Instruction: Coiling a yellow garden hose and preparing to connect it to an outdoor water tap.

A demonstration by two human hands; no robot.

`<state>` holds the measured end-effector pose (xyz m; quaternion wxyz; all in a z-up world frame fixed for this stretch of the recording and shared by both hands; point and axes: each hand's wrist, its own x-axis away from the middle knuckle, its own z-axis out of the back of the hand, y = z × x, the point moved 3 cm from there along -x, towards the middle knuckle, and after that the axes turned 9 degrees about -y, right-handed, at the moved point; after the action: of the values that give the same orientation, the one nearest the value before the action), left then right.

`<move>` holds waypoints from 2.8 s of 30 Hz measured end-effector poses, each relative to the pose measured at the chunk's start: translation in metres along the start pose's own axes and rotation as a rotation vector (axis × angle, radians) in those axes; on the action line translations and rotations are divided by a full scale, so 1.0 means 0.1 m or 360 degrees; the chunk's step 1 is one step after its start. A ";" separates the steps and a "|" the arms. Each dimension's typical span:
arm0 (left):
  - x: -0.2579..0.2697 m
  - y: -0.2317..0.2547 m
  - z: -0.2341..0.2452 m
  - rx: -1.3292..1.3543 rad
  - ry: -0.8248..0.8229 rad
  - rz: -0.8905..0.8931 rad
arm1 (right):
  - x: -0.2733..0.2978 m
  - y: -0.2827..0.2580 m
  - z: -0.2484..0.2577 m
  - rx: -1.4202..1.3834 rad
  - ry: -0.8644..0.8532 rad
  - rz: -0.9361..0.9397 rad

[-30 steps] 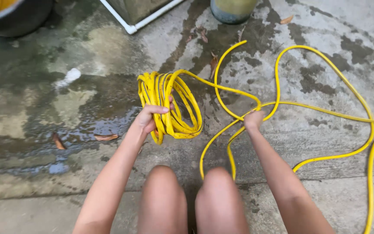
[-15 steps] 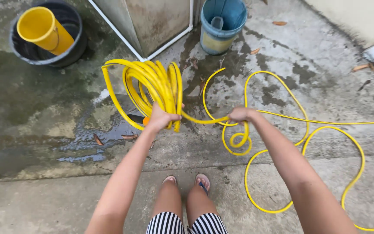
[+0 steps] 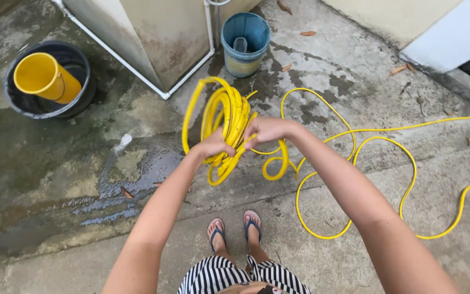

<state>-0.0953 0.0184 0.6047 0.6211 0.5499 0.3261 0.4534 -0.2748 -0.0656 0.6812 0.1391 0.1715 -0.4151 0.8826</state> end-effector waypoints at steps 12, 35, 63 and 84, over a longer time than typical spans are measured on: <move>-0.26 0.14 -0.32 0.1587 -0.0951 0.0199 | 0.54 -0.16 0.20 -0.0059 0.0818 -0.0259; 0.08 0.81 0.04 0.1999 -0.1214 -0.0182 | 0.30 1.18 -1.61 -0.1000 0.0634 -0.0038; 1.71 1.59 1.23 0.1748 -0.1554 0.0106 | 0.90 2.09 -1.67 -0.1331 0.0976 -0.0467; 0.64 1.01 0.83 0.1543 -0.0397 -0.0474 | -0.53 1.83 -2.21 -0.0939 -0.0843 -0.1100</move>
<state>-0.0170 0.0439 0.7247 0.3871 0.7718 0.4968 0.0880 -0.3397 -0.0114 0.4016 0.3546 0.4693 -0.5861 0.5572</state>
